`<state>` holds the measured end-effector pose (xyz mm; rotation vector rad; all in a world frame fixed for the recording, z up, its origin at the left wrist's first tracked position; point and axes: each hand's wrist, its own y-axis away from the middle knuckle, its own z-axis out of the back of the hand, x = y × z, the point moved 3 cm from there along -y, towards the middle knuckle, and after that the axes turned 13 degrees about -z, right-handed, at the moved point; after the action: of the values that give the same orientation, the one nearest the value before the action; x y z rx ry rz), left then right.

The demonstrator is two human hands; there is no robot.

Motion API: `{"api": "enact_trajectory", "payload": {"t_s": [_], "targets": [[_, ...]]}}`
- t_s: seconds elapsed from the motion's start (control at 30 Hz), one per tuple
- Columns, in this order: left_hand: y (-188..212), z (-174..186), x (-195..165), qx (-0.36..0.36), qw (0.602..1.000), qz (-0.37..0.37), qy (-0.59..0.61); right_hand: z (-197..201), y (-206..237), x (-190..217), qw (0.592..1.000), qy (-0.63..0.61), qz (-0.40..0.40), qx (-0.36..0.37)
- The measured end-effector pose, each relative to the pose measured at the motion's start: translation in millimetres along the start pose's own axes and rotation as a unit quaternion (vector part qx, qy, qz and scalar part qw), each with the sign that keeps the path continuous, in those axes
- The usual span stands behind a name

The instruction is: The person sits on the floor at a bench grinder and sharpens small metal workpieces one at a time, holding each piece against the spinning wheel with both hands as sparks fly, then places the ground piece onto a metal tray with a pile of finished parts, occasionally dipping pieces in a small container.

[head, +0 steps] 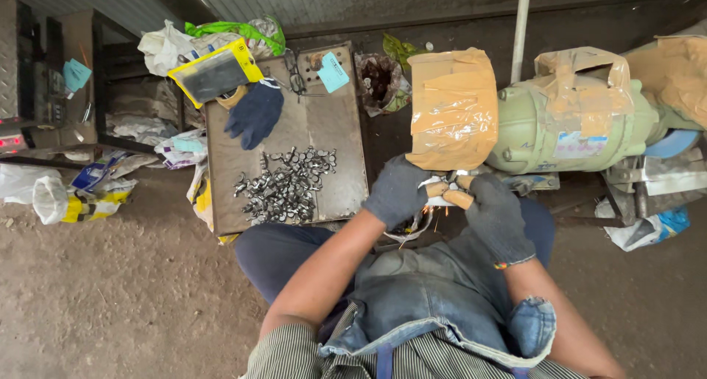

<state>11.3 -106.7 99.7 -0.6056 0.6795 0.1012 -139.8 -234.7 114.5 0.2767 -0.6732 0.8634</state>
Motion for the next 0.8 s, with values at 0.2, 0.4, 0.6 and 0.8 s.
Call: {"api": "enact_trajectory", "payload": {"t_s": [0.2,0.4,0.6,0.8], "targets": [[1,-10,16,0.053,0.998,-0.034,0.01,3,-16,1,0.998,-0.033,0.022,0.055],[3,-5,15,0.027,0.999,-0.013,0.037,0,-24,0,0.998,-0.023,0.04,0.032],[29,6,-21,0.007,0.993,-0.085,-0.083,0,-4,0,0.992,0.074,0.001,0.102],[89,3,7,0.134,0.991,0.028,-0.01,-27,40,-4,0.987,0.068,0.093,0.114]]}}
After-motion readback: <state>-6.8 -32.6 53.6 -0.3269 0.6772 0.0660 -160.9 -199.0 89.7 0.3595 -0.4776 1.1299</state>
